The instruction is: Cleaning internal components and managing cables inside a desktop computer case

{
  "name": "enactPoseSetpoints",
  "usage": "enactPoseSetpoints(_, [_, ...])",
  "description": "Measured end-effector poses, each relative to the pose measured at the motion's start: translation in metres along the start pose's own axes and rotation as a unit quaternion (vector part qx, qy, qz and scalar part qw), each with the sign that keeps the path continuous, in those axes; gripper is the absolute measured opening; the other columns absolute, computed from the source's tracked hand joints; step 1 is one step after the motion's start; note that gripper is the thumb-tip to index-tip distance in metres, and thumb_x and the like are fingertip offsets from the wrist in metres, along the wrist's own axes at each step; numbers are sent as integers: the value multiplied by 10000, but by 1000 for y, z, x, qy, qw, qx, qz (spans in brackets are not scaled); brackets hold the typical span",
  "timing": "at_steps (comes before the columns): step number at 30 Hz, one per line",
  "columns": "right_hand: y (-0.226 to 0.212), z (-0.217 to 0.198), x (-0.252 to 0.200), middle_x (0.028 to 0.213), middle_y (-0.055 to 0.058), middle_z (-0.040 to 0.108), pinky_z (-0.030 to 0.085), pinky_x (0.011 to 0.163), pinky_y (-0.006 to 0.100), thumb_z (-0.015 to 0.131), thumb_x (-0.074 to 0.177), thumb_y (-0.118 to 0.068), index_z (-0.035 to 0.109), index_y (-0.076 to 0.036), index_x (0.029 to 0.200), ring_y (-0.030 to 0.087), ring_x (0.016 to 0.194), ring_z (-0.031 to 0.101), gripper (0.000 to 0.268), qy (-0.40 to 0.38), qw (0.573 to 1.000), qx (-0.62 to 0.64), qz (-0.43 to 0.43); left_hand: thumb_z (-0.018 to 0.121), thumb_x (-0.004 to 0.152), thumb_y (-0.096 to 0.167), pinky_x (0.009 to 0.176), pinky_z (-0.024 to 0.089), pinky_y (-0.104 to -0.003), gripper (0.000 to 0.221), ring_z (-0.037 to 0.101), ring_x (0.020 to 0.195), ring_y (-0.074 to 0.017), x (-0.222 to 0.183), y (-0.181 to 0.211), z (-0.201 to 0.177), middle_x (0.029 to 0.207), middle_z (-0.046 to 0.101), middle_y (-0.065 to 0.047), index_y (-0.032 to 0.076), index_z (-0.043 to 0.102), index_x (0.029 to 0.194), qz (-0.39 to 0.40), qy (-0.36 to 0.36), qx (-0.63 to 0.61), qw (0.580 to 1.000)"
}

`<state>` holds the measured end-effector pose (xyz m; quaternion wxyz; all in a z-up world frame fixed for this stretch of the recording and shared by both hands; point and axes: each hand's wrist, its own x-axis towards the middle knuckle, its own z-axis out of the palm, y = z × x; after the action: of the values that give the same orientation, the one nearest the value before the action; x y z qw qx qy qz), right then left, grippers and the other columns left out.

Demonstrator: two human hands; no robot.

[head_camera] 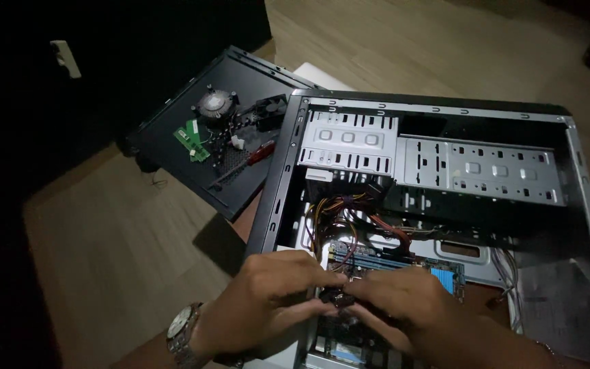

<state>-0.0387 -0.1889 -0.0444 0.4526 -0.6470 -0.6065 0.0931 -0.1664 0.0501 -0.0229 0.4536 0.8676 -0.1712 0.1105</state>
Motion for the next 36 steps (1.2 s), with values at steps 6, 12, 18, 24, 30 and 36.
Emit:
enactPoseSetpoints(6, [10,9,-4,787,18,865,481,384,242,836,903,-82,829,-55,1123,82,451,612,222,23,999,-13,-20,932,861,174,603,543,-260,377,676,675,-142,-1,-4,-2,940,857,-91,17,826,1186,5,4,-17,1000])
enactPoseSetpoints(12, [10,7,-1,756,8,796,518,494,316,786,982,-131,788,-92,963,172,493,632,44,16,1000,-21,-7,841,937,96,789,628,-354,234,757,890,-230,3,11,-9,1118,829,-127,5,778,1143,22,-18,-59,998])
enactPoseSetpoints(18, [0,-15,12,841,16,803,553,515,329,826,897,-87,850,-98,1016,159,569,687,122,-64,996,-58,19,844,950,130,763,639,-321,211,744,817,-205,10,7,-4,1038,830,-117,4,786,1110,38,26,-34,998])
enactPoseSetpoints(24, [-15,-36,16,1156,38,927,702,828,304,943,771,-138,759,-72,1316,162,932,893,579,28,995,1,93,921,889,125,725,656,-269,382,831,821,-153,51,20,6,1140,898,-100,33,804,1240,89,69,22,993])
enactPoseSetpoints(30, [44,-71,-9,674,2,880,482,418,280,798,898,-60,801,-221,1297,137,437,666,430,-133,914,-135,358,863,958,82,487,588,-208,213,736,591,-150,107,-9,1,851,838,-132,-39,757,1096,133,5,103,986])
enactPoseSetpoints(36, [39,-79,-18,1062,279,913,675,872,614,793,886,-51,753,-16,1376,518,1021,881,494,-233,906,-171,309,882,922,35,680,688,-520,376,815,938,-524,111,-70,3,1110,793,-273,-79,739,1250,36,-122,260,957])
